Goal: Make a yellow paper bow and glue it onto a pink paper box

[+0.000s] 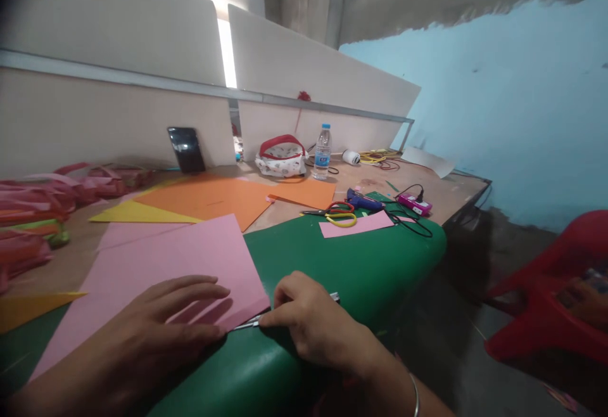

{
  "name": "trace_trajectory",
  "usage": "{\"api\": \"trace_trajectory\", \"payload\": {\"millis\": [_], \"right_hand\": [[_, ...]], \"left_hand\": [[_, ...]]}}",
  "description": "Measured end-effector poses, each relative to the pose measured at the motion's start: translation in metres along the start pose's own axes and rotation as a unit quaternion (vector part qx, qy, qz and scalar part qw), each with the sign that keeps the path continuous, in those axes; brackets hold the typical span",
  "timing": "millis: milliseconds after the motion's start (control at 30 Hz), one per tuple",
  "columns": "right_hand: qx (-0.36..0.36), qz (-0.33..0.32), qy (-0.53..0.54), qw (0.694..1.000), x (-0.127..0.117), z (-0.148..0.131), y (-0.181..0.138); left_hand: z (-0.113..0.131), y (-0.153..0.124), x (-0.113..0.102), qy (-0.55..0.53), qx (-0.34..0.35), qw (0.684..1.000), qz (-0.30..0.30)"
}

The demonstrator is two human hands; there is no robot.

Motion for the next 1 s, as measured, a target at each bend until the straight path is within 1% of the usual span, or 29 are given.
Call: {"api": "trace_trajectory", "payload": {"millis": [67, 167, 333, 400, 500, 567, 667, 733, 867, 1000], "right_hand": [[0.000, -0.004, 0.005, 1.000, 0.000, 0.000, 0.000], [0.001, -0.012, 0.012, 1.000, 0.000, 0.000, 0.001], [-0.006, -0.008, 0.008, 1.000, 0.001, -0.003, 0.003], [-0.002, -0.010, 0.006, 1.000, 0.005, -0.003, 0.002], [0.021, -0.013, 0.013, 1.000, 0.014, -0.001, -0.002], [0.047, -0.019, 0.019, 0.999, 0.020, 0.001, -0.005], [0.085, -0.030, 0.027, 0.996, 0.027, 0.000, -0.006], [0.094, -0.037, 0.034, 0.994, 0.032, -0.004, -0.004], [0.070, -0.046, 0.036, 0.996, 0.041, -0.015, 0.001], [0.040, -0.062, 0.026, 0.997, 0.048, -0.020, 0.004]], "left_hand": [[-0.005, -0.007, 0.003, 0.000, -0.027, 1.000, -0.001], [-0.010, -0.009, 0.006, -0.023, -0.068, 0.997, -0.003], [-0.008, -0.007, 0.009, -0.054, -0.060, 0.996, -0.028], [-0.007, -0.007, 0.009, -0.058, -0.061, 0.996, -0.021], [-0.008, -0.008, 0.007, -0.062, -0.082, 0.995, 0.008], [-0.008, -0.008, 0.006, -0.066, -0.090, 0.994, 0.017], [-0.008, -0.007, 0.008, -0.068, -0.089, 0.994, 0.010], [-0.010, -0.007, 0.011, -0.064, -0.082, 0.995, -0.005], [-0.012, -0.008, 0.016, -0.059, -0.063, 0.996, -0.034], [-0.010, -0.007, 0.014, -0.058, -0.064, 0.996, -0.028]]}}
Point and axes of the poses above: each hand's wrist, its own y-axis towards the middle knuckle, its own x-axis out of the palm, z = x × y, the point moved 9 cm from there along y, towards the middle knuckle, and after that the axes turned 10 degrees about z, right-handed, at the moved point
